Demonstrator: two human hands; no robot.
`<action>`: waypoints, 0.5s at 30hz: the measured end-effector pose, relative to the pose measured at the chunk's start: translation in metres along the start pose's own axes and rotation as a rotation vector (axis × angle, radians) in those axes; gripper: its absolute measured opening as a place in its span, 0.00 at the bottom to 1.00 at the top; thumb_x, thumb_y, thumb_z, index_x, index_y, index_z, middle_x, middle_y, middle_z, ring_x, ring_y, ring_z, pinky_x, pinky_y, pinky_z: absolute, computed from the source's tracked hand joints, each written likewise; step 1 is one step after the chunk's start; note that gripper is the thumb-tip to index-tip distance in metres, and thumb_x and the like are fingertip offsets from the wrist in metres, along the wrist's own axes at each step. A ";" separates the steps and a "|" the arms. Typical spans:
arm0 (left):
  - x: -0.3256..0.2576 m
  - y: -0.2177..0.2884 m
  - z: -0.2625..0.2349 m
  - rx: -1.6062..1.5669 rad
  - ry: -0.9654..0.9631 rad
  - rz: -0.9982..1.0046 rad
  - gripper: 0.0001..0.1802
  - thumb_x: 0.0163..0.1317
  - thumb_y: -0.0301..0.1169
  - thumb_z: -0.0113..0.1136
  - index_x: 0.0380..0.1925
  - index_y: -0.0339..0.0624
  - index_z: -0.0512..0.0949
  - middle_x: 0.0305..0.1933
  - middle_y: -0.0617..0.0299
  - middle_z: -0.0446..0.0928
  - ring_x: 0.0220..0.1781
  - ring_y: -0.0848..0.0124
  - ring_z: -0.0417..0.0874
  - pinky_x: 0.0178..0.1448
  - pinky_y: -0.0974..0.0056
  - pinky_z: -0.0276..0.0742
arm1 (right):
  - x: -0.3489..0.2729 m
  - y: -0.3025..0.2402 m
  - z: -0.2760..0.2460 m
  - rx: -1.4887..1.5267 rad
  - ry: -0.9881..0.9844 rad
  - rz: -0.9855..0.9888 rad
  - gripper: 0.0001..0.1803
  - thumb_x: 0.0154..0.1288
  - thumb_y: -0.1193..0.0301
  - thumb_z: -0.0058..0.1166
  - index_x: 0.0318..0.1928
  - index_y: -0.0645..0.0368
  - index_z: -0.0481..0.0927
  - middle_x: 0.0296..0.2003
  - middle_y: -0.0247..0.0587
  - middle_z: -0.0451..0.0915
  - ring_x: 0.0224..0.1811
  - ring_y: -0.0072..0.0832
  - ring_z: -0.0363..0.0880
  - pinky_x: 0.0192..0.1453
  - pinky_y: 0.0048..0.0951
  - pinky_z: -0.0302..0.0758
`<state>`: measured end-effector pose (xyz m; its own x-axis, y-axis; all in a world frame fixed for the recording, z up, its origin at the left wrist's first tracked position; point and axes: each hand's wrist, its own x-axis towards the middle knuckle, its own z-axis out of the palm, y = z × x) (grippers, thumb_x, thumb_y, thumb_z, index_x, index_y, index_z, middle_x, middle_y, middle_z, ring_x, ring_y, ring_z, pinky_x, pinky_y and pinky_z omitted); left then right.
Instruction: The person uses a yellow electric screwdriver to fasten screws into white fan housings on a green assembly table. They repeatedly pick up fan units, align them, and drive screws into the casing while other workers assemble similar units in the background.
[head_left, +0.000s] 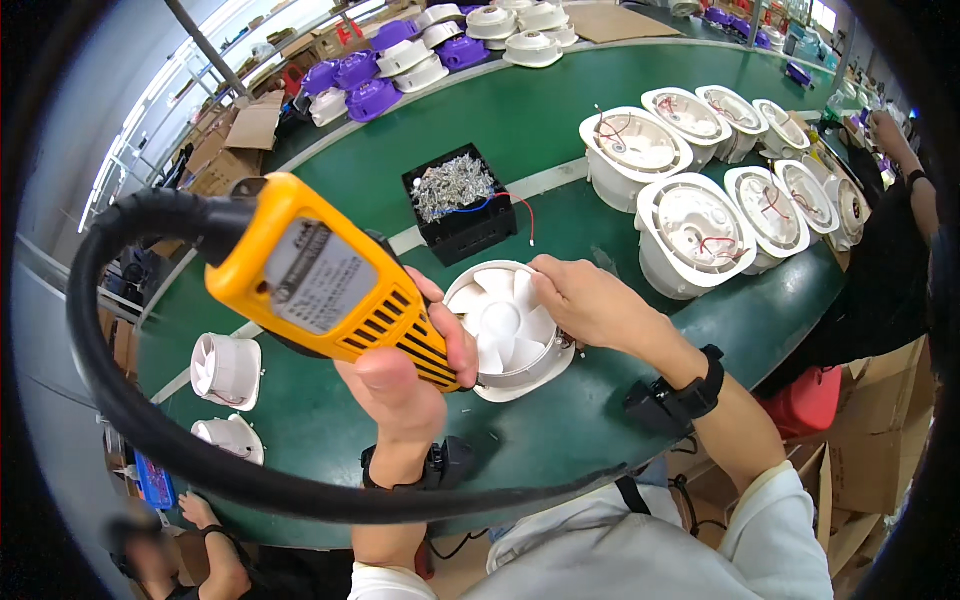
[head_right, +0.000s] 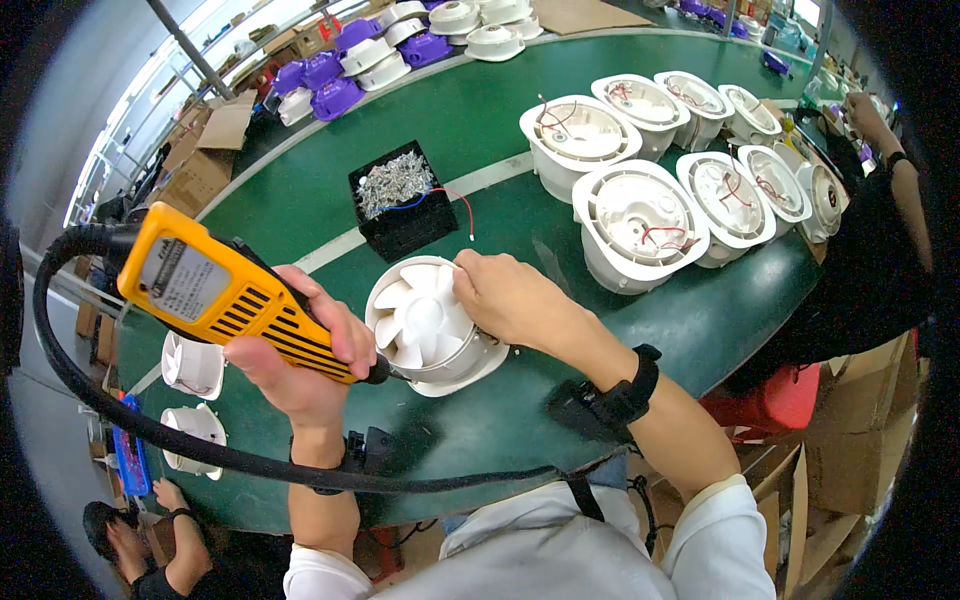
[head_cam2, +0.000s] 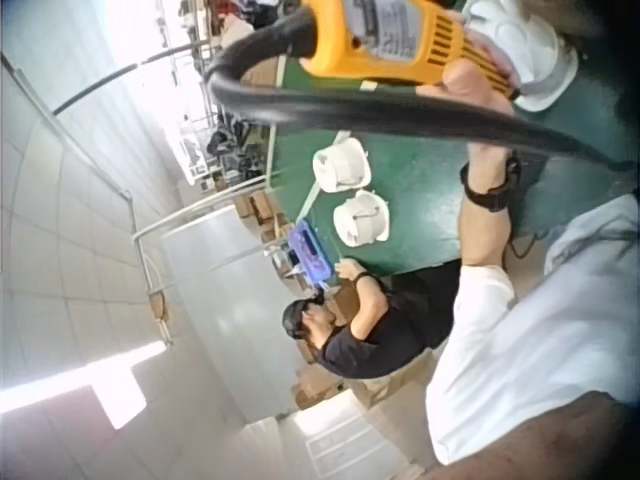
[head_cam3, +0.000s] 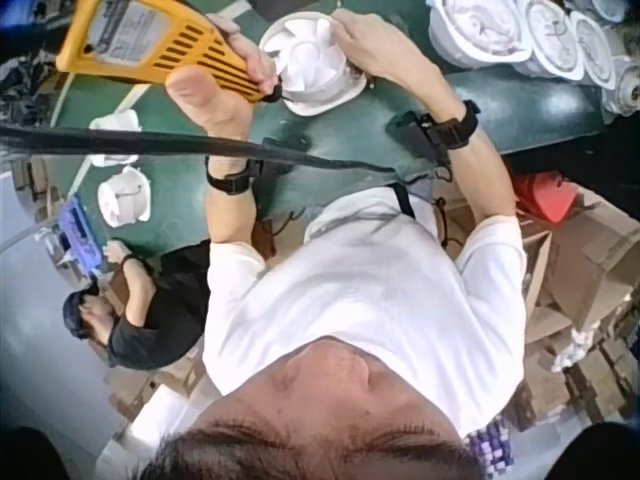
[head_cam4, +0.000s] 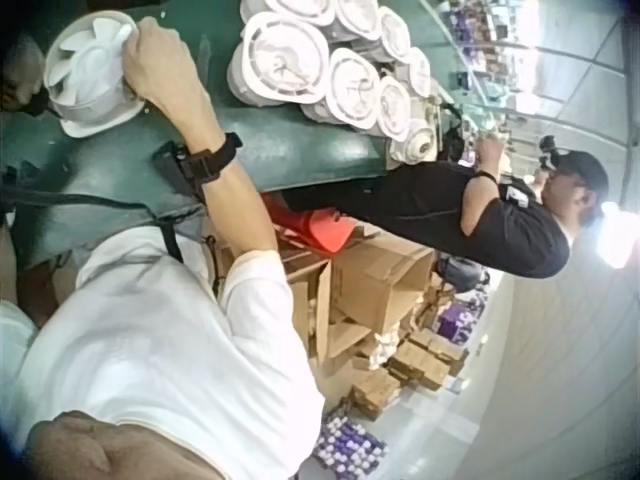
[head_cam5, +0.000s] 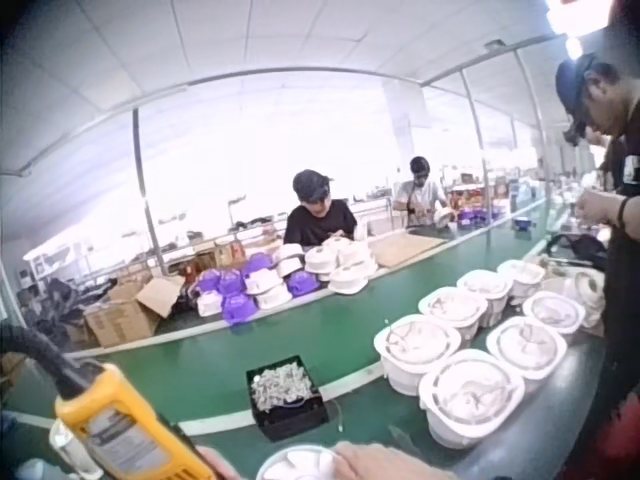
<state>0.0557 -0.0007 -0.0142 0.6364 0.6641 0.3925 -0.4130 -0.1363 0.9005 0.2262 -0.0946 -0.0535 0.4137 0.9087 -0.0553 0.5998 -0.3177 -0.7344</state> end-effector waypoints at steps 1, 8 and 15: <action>-0.001 -0.001 -0.001 -0.007 -0.007 -0.002 0.48 0.49 0.77 0.47 0.45 0.40 0.65 0.16 0.62 0.68 0.11 0.72 0.67 0.16 0.68 0.65 | 0.002 -0.001 -0.003 -0.039 -0.029 -0.013 0.18 0.71 0.61 0.39 0.40 0.65 0.74 0.33 0.61 0.80 0.39 0.57 0.79 0.46 0.51 0.74; 0.007 0.011 -0.013 -0.033 0.024 0.070 0.45 0.56 0.71 0.47 0.50 0.37 0.64 0.18 0.61 0.69 0.13 0.71 0.70 0.17 0.68 0.67 | 0.041 0.005 -0.005 -0.116 -0.037 -0.250 0.21 0.72 0.56 0.39 0.50 0.56 0.78 0.39 0.55 0.82 0.43 0.51 0.80 0.49 0.44 0.76; 0.013 0.023 -0.025 0.058 0.052 0.145 0.47 0.58 0.72 0.40 0.52 0.36 0.62 0.18 0.62 0.68 0.12 0.73 0.68 0.17 0.68 0.67 | 0.028 0.000 -0.001 -0.099 -0.017 -0.057 0.18 0.71 0.63 0.39 0.43 0.63 0.78 0.32 0.55 0.82 0.31 0.47 0.83 0.39 0.43 0.79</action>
<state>0.0378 0.0234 0.0070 0.5374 0.6712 0.5106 -0.4594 -0.2747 0.8447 0.2385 -0.0689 -0.0542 0.3663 0.9301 -0.0272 0.6872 -0.2901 -0.6660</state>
